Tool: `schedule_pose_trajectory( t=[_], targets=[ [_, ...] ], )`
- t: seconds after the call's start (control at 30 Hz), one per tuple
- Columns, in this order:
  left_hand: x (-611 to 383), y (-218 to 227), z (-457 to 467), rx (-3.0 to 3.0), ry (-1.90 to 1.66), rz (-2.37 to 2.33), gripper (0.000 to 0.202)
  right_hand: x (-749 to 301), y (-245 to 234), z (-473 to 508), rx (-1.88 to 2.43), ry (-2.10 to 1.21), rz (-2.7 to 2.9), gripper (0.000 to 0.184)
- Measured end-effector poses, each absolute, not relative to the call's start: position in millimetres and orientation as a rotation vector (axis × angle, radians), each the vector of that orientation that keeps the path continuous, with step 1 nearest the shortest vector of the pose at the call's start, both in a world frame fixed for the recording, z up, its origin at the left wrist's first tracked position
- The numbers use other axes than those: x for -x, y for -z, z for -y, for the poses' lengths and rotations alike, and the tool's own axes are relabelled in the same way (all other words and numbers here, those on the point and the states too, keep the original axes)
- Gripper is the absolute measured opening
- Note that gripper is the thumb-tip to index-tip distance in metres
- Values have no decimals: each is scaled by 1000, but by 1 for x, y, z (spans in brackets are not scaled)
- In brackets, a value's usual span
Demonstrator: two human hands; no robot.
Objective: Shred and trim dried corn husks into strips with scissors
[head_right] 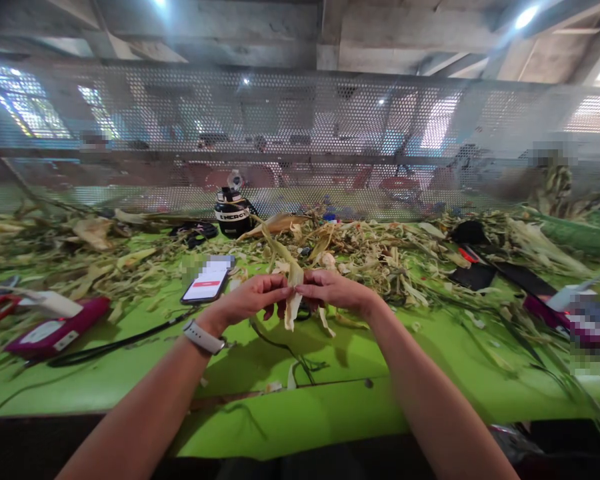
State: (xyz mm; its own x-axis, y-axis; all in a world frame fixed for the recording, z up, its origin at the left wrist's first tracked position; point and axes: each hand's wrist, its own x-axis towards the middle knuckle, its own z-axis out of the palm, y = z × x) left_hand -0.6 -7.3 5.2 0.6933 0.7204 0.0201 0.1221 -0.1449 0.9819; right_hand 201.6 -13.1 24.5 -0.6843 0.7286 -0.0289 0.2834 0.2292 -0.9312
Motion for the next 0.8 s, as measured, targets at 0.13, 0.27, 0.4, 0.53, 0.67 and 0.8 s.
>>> schedule_pose_trajectory(
  t=[0.13,0.27,0.4,0.53,0.67,0.8],
  targets=[
    [0,-5,7,-1682,-606,-702,35,-201,-26,15,988,-1483,2116,29],
    [0,-5,6,-1674,-571,-688,36,-201,-27,15,992,-1476,2128,29],
    [1,-4,5,-1685,-553,-691,35,-200,-26,14,943,-1417,2198,28],
    [3,-3,4,-1733,-531,-710,35,-199,-27,15,932,-1378,2251,28],
    [3,-4,4,-1753,-519,-690,35,-198,-26,15,934,-1388,2259,27],
    [3,-6,5,-1751,-502,-656,32,-199,-25,16,919,-1487,2233,28]
  ],
)
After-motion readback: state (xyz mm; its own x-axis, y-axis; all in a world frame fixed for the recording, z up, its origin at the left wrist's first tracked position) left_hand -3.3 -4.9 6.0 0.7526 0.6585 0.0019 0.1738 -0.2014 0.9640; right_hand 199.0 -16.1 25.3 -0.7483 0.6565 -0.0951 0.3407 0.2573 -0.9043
